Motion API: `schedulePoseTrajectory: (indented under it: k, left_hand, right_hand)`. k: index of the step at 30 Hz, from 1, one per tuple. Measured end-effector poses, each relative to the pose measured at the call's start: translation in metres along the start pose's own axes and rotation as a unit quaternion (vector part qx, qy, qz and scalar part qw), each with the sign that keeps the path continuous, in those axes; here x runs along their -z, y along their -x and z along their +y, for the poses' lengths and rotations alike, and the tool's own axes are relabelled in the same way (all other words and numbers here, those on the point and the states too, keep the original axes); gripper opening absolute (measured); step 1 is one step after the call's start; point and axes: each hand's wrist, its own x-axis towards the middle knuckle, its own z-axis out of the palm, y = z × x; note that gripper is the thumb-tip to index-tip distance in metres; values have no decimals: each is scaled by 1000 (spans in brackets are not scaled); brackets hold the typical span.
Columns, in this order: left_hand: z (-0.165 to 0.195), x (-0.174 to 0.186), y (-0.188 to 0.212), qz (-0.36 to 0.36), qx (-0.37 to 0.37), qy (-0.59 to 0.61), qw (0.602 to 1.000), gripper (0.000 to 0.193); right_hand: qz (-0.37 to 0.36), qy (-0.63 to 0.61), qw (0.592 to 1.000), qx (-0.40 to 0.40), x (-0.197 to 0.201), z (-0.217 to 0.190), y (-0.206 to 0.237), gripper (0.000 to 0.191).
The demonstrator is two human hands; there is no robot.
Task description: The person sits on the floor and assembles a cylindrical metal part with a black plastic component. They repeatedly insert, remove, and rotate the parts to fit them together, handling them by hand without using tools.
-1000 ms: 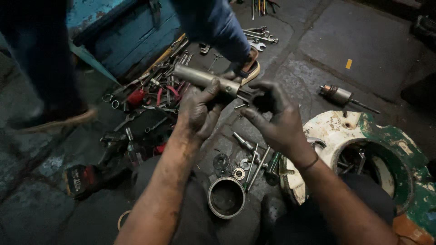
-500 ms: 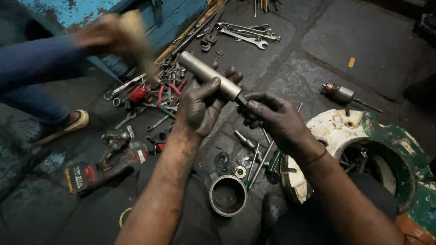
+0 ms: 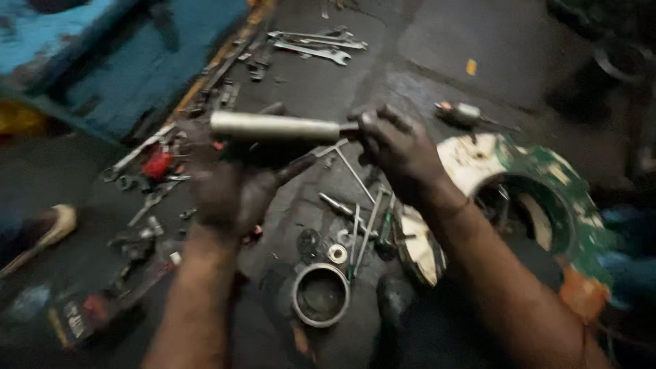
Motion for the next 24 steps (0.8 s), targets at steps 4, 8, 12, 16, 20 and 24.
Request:
schedulePoseTrajectory:
  k: [4,8,12,16,20,24]
  left_hand:
    - [-15,-23,21,-116,161,77,977,84]
    - [-68,-17,36,38,348,-22,936,57]
    - [-94,12,29,75,378,-93,918,36]
    - [-101,27,15,147,357,-139,912,30]
    - [-101,31,5,192,328,-110,918,36]
    - [-97,43,-1,244,306,-88,916,43]
  right_hand:
    - [-76,53,995,24,41,-15,14,29]
    - [-267,150,952,7,61,0,33,35]
    - [-232,137,963,-35,61,33,42,36]
    - [-101,206,972,-43,75,72,40,35]
    - [-52,670,702,-236,99,130,63,44]
    - [-60,743,627,-227,121,184,118,41]
